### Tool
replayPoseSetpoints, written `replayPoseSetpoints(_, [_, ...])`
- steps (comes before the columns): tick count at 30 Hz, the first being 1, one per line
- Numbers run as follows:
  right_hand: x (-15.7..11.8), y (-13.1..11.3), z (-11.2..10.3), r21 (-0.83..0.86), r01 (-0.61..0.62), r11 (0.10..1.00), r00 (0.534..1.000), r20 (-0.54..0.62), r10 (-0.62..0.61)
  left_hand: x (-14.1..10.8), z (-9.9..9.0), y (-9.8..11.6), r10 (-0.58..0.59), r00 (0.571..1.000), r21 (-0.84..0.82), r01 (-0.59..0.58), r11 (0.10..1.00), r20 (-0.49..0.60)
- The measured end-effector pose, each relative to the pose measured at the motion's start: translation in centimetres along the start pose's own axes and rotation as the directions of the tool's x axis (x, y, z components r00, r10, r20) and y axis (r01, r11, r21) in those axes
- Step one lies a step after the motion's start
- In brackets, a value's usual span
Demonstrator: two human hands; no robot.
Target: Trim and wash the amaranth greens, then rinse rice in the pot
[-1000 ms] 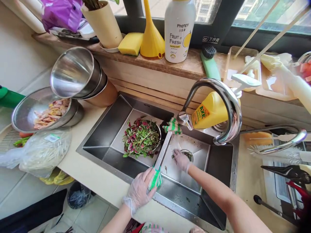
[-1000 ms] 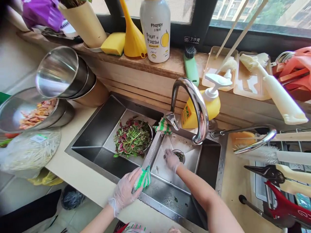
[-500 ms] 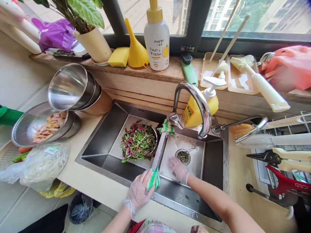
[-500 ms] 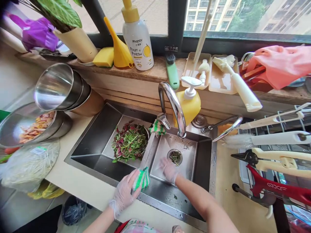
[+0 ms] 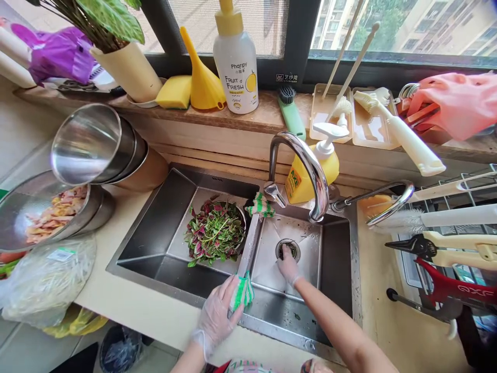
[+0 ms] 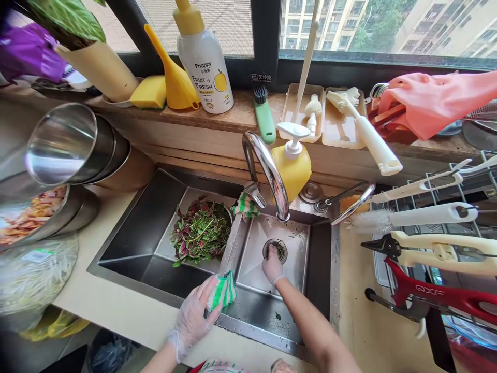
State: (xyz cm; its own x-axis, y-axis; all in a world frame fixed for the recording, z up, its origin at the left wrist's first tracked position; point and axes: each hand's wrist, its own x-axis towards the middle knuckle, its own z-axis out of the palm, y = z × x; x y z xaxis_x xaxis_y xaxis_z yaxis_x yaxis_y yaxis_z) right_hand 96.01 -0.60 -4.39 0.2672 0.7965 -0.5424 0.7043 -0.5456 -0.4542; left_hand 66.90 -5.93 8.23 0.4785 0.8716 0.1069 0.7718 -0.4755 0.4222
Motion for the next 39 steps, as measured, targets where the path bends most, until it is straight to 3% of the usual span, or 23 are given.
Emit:
replayPoseSetpoints(3, [-1.0,-1.4,0.1,0.167,0.064,0.984,0.998,-0.034,-0.059,3.7,-1.4,0.8,-0.147,0.987,-0.128,0.139,0.982,-0.056])
replayPoseSetpoints(6, [-2.2,-1.7,-1.5,0.377,0.005,0.926,1.0,-0.013,0.0,12.0,-3.2,3.0,-0.334,0.943,-0.431,0.294,0.853,-0.017])
replayPoseSetpoints(9, [-3.7,-1.2,-3.4,0.569,-0.092,0.817,0.996,0.038,0.086,22.0,-4.2,5.9,-0.407,0.891,-0.781,0.397,0.483,0.202])
replayPoseSetpoints(10, [-4.2,-1.0,-4.0,0.622,-0.109,0.775,0.994,0.043,0.105,24.8,-4.2,6.8,-0.431,0.848,-0.836,0.457,0.303,0.308])
replayPoseSetpoints(12, [-5.1,-0.9,-4.9,0.726,-0.159,0.67,0.984,0.064,0.164,29.2,-4.1,8.2,-0.367,0.789,-0.855,0.517,-0.035,0.492])
replayPoseSetpoints(14, [-5.8,-1.4,-5.8,0.84,-0.232,0.49,0.961,0.12,0.249,31.5,-3.8,9.2,-0.377,0.729,-0.819,0.535,-0.208,0.571])
replayPoseSetpoints(16, [-6.3,-2.6,-6.8,0.93,-0.276,0.242,0.931,0.196,0.309,32.3,-3.7,9.6,-0.424,0.692,-0.81,0.534,-0.244,0.584])
replayPoseSetpoints(19, [-6.8,-5.6,-8.9,0.974,-0.217,-0.071,0.944,0.228,0.24,32.4,-4.0,9.8,-0.453,0.691,-0.823,0.517,-0.236,0.564])
replayPoseSetpoints(22, [-7.3,-8.6,-11.2,0.955,-0.16,-0.249,0.968,0.202,0.149,32.1,-5.2,9.5,-0.461,0.713,-0.846,0.487,-0.217,0.528])
replayPoseSetpoints(24, [-7.7,-10.2,-12.5,0.933,-0.162,-0.321,0.97,0.211,0.124,31.4,-6.5,9.2,-0.399,0.716,-0.806,0.58,-0.116,0.572])
replayPoseSetpoints(26, [-8.0,-11.6,-13.6,0.919,-0.152,-0.363,0.977,0.196,0.087,30.4,-8.1,9.2,-0.293,0.716,-0.716,0.686,0.127,0.634])
replayPoseSetpoints(27, [-8.1,-12.2,-14.1,0.918,-0.131,-0.373,0.984,0.165,0.063,29.8,-8.9,9.5,-0.226,0.739,-0.687,0.673,0.272,0.635])
replayPoseSetpoints(29, [-8.2,-13.1,-15.0,0.921,-0.053,-0.387,0.998,0.059,0.004,28.9,-10.5,10.6,-0.064,0.838,-0.712,0.499,0.494,0.542])
replayPoseSetpoints(31, [-8.0,-13.4,-15.7,0.914,0.034,-0.404,0.998,-0.051,-0.032,28.5,-11.6,12.4,0.086,0.915,-0.762,0.273,0.587,0.394])
replayPoseSetpoints(33, [-7.6,-13.0,-16.1,0.901,0.073,-0.428,0.996,-0.09,-0.02,28.8,-12.0,14.5,0.136,0.943,-0.745,0.146,0.651,0.303])
replayPoseSetpoints(36, [-7.0,-11.0,-16.0,0.89,0.059,-0.453,0.998,-0.044,0.043,30.2,-11.5,16.9,0.09,0.97,-0.65,0.08,0.756,0.224])
replayPoseSetpoints(39, [-6.6,-8.5,-15.7,0.886,0.061,-0.46,0.993,-0.009,0.116,31.2,-10.8,18.0,0.066,0.982,-0.562,0.046,0.826,0.177])
